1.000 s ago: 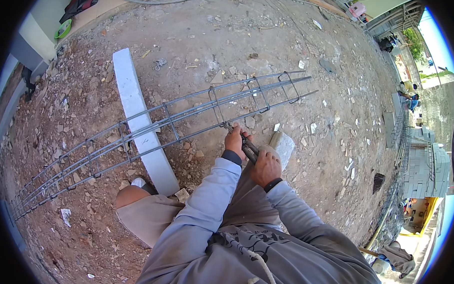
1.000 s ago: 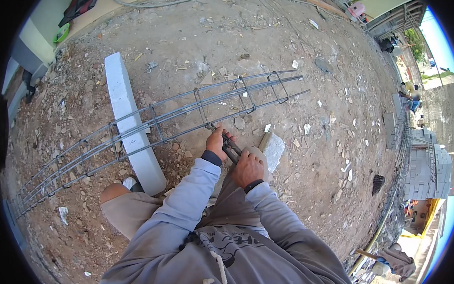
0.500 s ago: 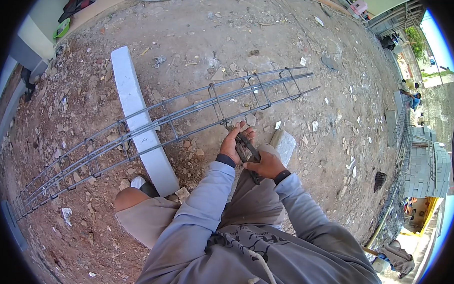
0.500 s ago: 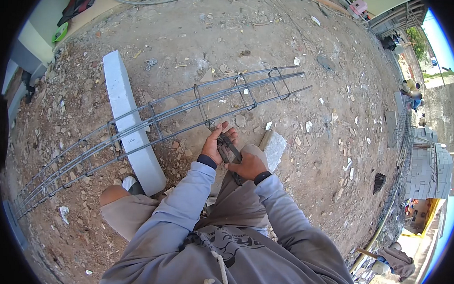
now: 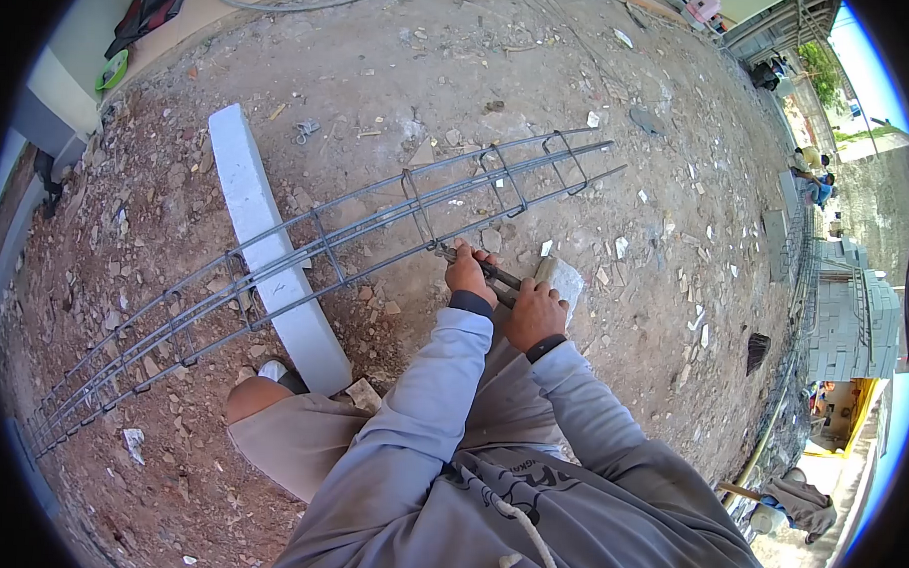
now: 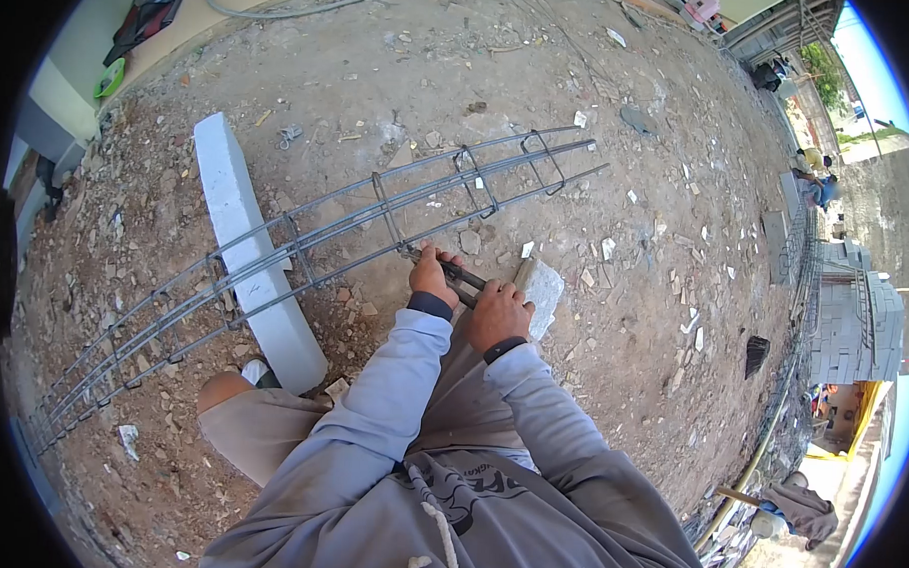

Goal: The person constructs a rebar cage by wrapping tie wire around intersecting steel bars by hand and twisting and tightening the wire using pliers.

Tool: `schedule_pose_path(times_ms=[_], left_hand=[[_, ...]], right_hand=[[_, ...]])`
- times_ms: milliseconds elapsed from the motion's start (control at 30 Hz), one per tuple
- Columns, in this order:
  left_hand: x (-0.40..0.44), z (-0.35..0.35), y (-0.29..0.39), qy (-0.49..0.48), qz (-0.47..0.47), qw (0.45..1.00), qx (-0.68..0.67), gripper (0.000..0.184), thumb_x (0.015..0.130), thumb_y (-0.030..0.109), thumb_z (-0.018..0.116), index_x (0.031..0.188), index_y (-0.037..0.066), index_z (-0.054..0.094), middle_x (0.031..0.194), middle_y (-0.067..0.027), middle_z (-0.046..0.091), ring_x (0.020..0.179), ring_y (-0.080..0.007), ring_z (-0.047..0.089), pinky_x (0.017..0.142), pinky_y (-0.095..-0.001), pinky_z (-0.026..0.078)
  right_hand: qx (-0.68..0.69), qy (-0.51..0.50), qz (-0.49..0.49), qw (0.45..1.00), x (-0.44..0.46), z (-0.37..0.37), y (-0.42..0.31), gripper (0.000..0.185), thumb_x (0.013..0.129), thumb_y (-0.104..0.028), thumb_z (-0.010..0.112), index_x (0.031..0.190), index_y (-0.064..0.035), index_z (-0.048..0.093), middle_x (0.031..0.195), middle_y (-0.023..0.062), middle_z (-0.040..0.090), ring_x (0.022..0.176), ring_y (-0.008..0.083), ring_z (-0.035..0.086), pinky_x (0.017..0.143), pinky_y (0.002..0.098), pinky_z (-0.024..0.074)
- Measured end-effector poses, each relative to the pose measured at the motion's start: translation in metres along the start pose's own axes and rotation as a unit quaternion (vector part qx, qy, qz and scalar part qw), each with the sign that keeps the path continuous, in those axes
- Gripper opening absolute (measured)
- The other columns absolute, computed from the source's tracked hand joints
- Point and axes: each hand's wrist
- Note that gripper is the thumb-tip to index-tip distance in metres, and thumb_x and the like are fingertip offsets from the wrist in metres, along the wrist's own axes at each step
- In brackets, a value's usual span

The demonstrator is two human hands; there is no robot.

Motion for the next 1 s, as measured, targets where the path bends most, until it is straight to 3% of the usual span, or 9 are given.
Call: schedule_pose_path(times_ms=[100, 300, 500, 600, 700, 800, 933, 1000], left_hand=[[0.0, 0.001, 0.001, 0.005, -0.011, 1.0, 0.024, 0.033, 0.092, 0.041, 0.052, 0.079, 0.011, 0.047, 0.065, -0.0017, 0.05, 0.06, -0.0202, 0.053, 0.059, -0.0377, 0.047], [0.01, -0.017, -0.003, -0.004, 0.022, 0.994, 0.105, 0.036, 0.09, 0.042, 0.055, 0.076, 0.011, 0.046, 0.064, -0.0013, 0.048, 0.058, -0.018, 0.053, 0.06, -0.0341, 0.049], [-0.002, -0.031, 0.014, -0.1, -0.017, 0.988, 0.119, 0.035, 0.088, 0.044, 0.059, 0.078, 0.012, 0.05, 0.067, -0.0018, 0.049, 0.06, -0.017, 0.053, 0.065, -0.0326, 0.051], [0.01, -0.048, 0.009, -0.188, 0.011, 0.977, 0.096, 0.037, 0.085, 0.047, 0.061, 0.089, 0.011, 0.055, 0.078, -0.0033, 0.055, 0.074, -0.019, 0.058, 0.074, -0.0338, 0.051], [-0.003, -0.05, 0.022, -0.216, -0.032, 0.973, 0.082, 0.041, 0.084, 0.048, 0.062, 0.097, 0.01, 0.056, 0.087, -0.0055, 0.06, 0.085, -0.021, 0.061, 0.079, -0.0368, 0.05], [-0.012, -0.055, 0.032, -0.226, -0.079, 0.969, 0.062, 0.043, 0.083, 0.049, 0.063, 0.1, 0.01, 0.057, 0.092, -0.0068, 0.063, 0.091, -0.0224, 0.062, 0.079, -0.0388, 0.051], [-0.006, -0.059, 0.038, -0.248, -0.096, 0.961, 0.08, 0.041, 0.084, 0.047, 0.063, 0.097, 0.009, 0.057, 0.086, -0.0056, 0.062, 0.083, -0.0225, 0.064, 0.072, -0.0381, 0.053], [-0.01, -0.057, 0.043, -0.263, -0.083, 0.958, 0.076, 0.037, 0.086, 0.043, 0.061, 0.095, 0.008, 0.055, 0.083, -0.0065, 0.062, 0.079, -0.023, 0.064, 0.07, -0.0387, 0.053]], right_hand=[[0.022, -0.006, -0.018, 1.0, 0.006, 0.006, 0.006, 0.031, 0.076, -0.02, 0.057, 0.099, -0.001, 0.05, 0.104, 0.0209, 0.057, 0.098, 0.0377, 0.058, 0.084, 0.0491, 0.0443], [0.135, -0.052, -0.021, 0.989, 0.016, 0.034, 0.019, 0.03, 0.074, -0.021, 0.059, 0.094, 0.0015, 0.053, 0.092, 0.0259, 0.061, 0.089, 0.04, 0.061, 0.079, 0.0456, 0.0481], [0.124, -0.104, -0.079, 0.984, 0.025, 0.029, 0.022, 0.034, 0.075, -0.03, 0.06, 0.083, 0.0034, 0.061, 0.086, 0.0268, 0.062, 0.089, 0.0412, 0.06, 0.081, 0.0447, 0.0467], [0.122, -0.098, -0.108, 0.982, 0.024, 0.034, 0.023, 0.034, 0.078, -0.031, 0.062, 0.079, 0.0029, 0.06, 0.075, 0.0209, 0.063, 0.072, 0.0356, 0.064, 0.066, 0.0433, 0.0504], [0.314, -0.338, 0.051, 0.886, 0.023, 0.029, 0.02, 0.034, 0.081, -0.032, 0.063, 0.076, 0.0005, 0.059, 0.065, 0.0111, 0.061, 0.054, 0.0236, 0.06, 0.048, 0.036, 0.0484], [0.463, -0.441, 0.054, 0.767, 0.007, 0.033, 0.019, 0.029, 0.083, -0.03, 0.065, 0.08, -0.0018, 0.06, 0.066, 0.0072, 0.06, 0.05, 0.0142, 0.058, 0.041, 0.03, 0.0461], [0.57, -0.414, 0.079, 0.705, -0.016, 0.039, 0.008, 0.03, 0.085, -0.032, 0.063, 0.082, -0.0014, 0.059, 0.065, 0.0062, 0.06, 0.052, 0.0167, 0.059, 0.045, 0.0307, 0.049], [0.625, -0.443, 0.066, 0.64, -0.018, 0.042, 0.009, 0.032, 0.085, -0.032, 0.063, 0.084, -0.0012, 0.059, 0.066, 0.0065, 0.06, 0.056, 0.0176, 0.06, 0.049, 0.031, 0.0499]])
Point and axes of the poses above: each hand's wrist, its own x-axis towards the middle knuckle, its own z-axis out of the palm, y = z × x
